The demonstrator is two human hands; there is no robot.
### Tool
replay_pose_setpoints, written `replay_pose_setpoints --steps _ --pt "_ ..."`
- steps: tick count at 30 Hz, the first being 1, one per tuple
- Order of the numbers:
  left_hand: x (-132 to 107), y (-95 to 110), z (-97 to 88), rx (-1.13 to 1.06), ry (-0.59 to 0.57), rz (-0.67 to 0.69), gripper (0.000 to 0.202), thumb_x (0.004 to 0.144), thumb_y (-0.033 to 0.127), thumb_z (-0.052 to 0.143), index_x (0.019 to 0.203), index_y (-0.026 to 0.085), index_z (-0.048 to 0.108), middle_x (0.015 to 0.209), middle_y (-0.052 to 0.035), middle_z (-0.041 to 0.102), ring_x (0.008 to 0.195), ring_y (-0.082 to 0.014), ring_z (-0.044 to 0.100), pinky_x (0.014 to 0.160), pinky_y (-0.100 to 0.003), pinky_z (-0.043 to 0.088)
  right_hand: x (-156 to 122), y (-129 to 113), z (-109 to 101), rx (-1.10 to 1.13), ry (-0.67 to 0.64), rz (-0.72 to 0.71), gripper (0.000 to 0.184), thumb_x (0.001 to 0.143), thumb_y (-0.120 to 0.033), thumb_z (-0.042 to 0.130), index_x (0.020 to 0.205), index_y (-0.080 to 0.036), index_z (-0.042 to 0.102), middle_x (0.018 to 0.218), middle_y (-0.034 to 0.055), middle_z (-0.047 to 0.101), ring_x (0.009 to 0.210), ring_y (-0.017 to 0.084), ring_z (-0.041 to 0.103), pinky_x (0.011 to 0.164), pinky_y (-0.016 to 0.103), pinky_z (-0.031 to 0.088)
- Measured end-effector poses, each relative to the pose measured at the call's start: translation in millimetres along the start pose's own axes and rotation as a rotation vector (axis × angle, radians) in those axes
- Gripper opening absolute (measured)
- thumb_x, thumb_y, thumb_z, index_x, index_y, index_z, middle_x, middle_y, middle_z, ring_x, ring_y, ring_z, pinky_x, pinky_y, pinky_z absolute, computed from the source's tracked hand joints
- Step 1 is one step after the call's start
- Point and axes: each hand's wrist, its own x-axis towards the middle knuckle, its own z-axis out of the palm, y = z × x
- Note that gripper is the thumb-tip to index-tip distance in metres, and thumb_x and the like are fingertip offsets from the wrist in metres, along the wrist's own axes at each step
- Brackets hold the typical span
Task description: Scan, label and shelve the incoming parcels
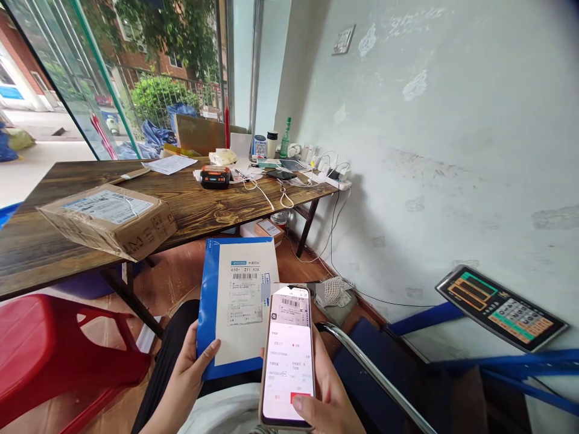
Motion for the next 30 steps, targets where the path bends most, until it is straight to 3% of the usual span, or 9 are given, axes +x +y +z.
replay_pose_setpoints --steps 9,17,30 --pt "5.3 -6.4 -4.5 -0.006 -0.005 0.012 0.069 0.065 0.046 0.080 0.124 0.031 0.049 0.120 -0.0027 0.066 0.109 -0.0250 0.063 0.083 -0.027 0.058 6.1 4.7 -0.1 -0.054 -0.017 -0.060 0.109 0.062 -0.037 0.084 0.149 -0.026 0.020 0.124 0.0128 0.062 0.117 0.031 0.058 0.100 0.046 0.043" --pt "-7.9 8.6 8.0 0.012 -0.005 0.009 0.066 0.068 0.048 0.078 0.124 0.031 0.047 0.123 -0.0013 0.064 0.120 -0.0240 0.057 0.093 -0.025 0.053 8.3 3.7 2.5 -0.083 -0.009 -0.048 0.108 0.061 -0.038 0.085 0.147 -0.025 0.021 0.128 0.0147 0.059 0.113 0.031 0.060 0.098 0.047 0.045" --pt "-2.2 4.8 -1.3 -0.001 -0.054 -0.014 0.070 0.070 0.045 0.078 0.129 0.031 0.042 0.127 -0.0029 0.062 0.120 -0.0251 0.057 0.094 -0.030 0.054 9.0 7.4 -0.9 -0.084 -0.002 -0.041 0.108 0.060 -0.037 0.086 0.146 -0.026 0.023 0.125 0.0134 0.062 0.110 0.030 0.062 0.096 0.045 0.046"
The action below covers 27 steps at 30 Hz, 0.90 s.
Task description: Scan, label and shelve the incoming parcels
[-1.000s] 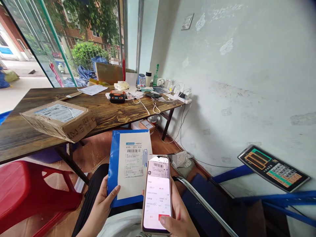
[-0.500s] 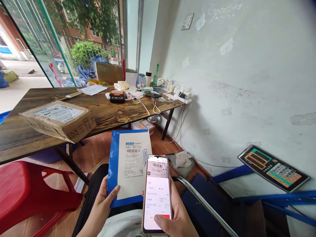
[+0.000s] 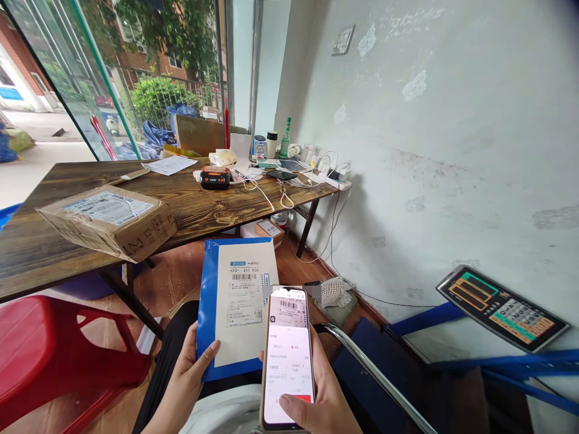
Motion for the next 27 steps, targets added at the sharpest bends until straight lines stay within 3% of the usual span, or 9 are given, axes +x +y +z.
replay_pose_setpoints --steps 4,8,12,19,27 --pt "4.6 -5.2 -3.3 0.004 -0.004 0.003 0.069 0.072 0.045 0.077 0.129 0.032 0.041 0.127 -0.0023 0.062 0.121 -0.0241 0.056 0.099 -0.031 0.051 -0.8 0.8 -2.0 0.098 0.007 0.018 0.107 0.053 -0.042 0.089 0.142 -0.026 0.032 0.124 0.0131 0.064 0.113 0.033 0.061 0.094 0.044 0.047" --pt "14.7 -15.5 -8.9 -0.006 0.013 0.002 0.075 0.068 0.047 0.079 0.129 0.029 0.039 0.128 -0.0036 0.061 0.120 -0.0250 0.057 0.103 -0.033 0.049 -0.1 6.3 -6.7 0.290 0.083 0.128 0.084 0.059 -0.048 0.084 0.132 -0.028 0.047 0.115 0.0112 0.070 0.109 0.033 0.064 0.091 0.045 0.050" --pt "23.0 -24.6 -11.6 -0.008 -0.018 0.037 0.074 0.069 0.046 0.078 0.129 0.027 0.037 0.128 -0.0046 0.061 0.119 -0.0248 0.058 0.103 -0.034 0.049 5.5 8.1 4.5 0.367 0.181 0.172 0.078 0.062 -0.053 0.081 0.131 -0.032 0.052 0.117 0.0078 0.071 0.102 0.032 0.069 0.095 0.048 0.049" --pt "30.2 -34.4 -12.6 -0.019 -0.034 0.083 0.074 0.069 0.049 0.077 0.128 0.027 0.038 0.126 -0.0062 0.063 0.117 -0.0253 0.060 0.100 -0.034 0.049 15.8 5.6 45.5 0.308 0.100 0.127 0.085 0.071 -0.069 0.066 0.141 -0.029 0.039 0.114 0.0138 0.071 0.085 0.031 0.072 0.076 0.044 0.056" --pt "31.1 -41.0 -17.5 -0.078 -0.080 0.029 0.069 0.070 0.036 0.079 0.126 0.028 0.039 0.122 -0.0063 0.065 0.109 -0.0255 0.064 0.092 -0.036 0.052 16.6 11.5 49.5 0.315 0.087 0.114 0.091 0.068 -0.069 0.069 0.142 -0.026 0.037 0.116 0.0154 0.070 0.082 0.031 0.072 0.077 0.048 0.055"
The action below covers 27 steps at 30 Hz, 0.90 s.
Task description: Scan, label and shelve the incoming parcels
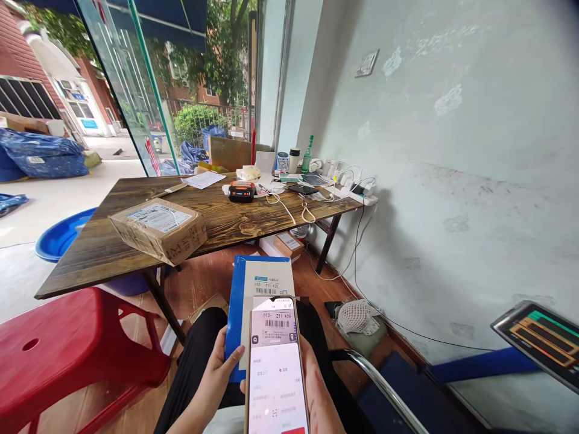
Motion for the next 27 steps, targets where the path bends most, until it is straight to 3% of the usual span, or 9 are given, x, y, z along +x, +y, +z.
replay_pose_setpoints --steps 10,18,27 --pt "1.1 2.9 2.3 -0.018 0.011 -0.015 0.080 0.067 0.043 0.080 0.130 0.027 0.033 0.126 -0.0087 0.063 0.116 -0.0279 0.060 0.097 -0.037 0.051 -4.9 -3.5 8.5 0.001 0.048 0.020 0.098 0.068 -0.072 0.067 0.146 -0.026 0.030 0.110 0.0141 0.072 0.083 0.030 0.072 0.075 0.044 0.056" --pt "-12.0 16.9 22.7 0.038 0.101 0.021 0.077 0.064 0.052 0.079 0.125 0.027 0.041 0.123 -0.0058 0.065 0.113 -0.0271 0.062 0.092 -0.034 0.052 -3.5 -4.0 5.4 -0.044 0.032 0.001 0.094 0.070 -0.073 0.064 0.144 -0.025 0.033 0.110 0.0145 0.072 0.085 0.031 0.072 0.076 0.044 0.055" --pt "-6.2 12.7 9.9 0.079 0.012 0.005 0.075 0.069 0.051 0.076 0.127 0.026 0.036 0.120 -0.0058 0.065 0.111 -0.0233 0.061 0.096 -0.034 0.050 -5.1 -5.6 7.0 -0.040 0.069 0.025 0.096 0.068 -0.073 0.066 0.145 -0.026 0.032 0.114 0.0137 0.070 0.085 0.029 0.072 0.078 0.043 0.055"
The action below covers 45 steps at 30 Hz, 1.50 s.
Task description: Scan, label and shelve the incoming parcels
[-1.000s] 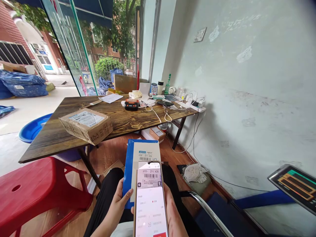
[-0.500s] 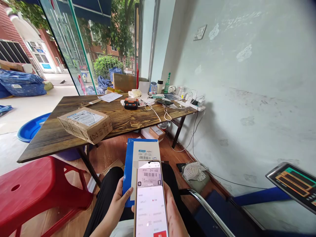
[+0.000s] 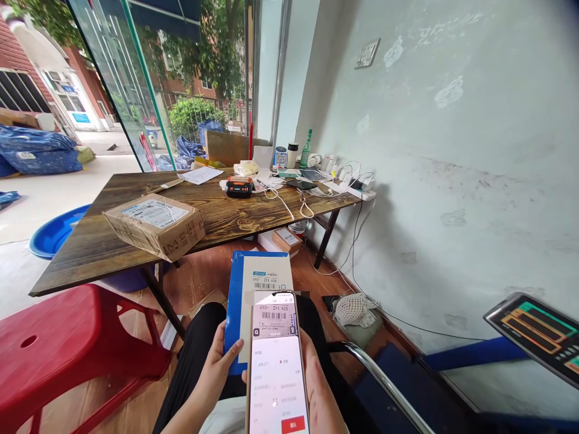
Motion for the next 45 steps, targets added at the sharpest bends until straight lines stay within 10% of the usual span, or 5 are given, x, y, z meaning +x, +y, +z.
replay_pose_setpoints --steps 38,45 --pt "-16.8 4.5 14.6 -0.027 0.012 0.045 0.059 0.068 0.049 0.077 0.115 0.028 0.049 0.104 -0.0008 0.067 0.081 -0.0148 0.062 0.077 -0.026 0.049 9.6 9.6 -13.5 0.049 -0.014 -0.122 0.069 0.074 -0.063 0.070 0.131 -0.027 0.054 0.110 0.0093 0.072 0.103 0.029 0.067 0.090 0.047 0.052" --pt "-12.1 3.4 5.3 -0.038 -0.095 -0.020 0.067 0.071 0.047 0.076 0.122 0.029 0.038 0.117 -0.0039 0.066 0.104 -0.0221 0.064 0.092 -0.035 0.049 6.5 3.3 -13.4 0.042 -0.018 -0.041 0.067 0.070 -0.057 0.076 0.127 -0.029 0.055 0.114 0.0085 0.071 0.102 0.028 0.068 0.088 0.043 0.053"
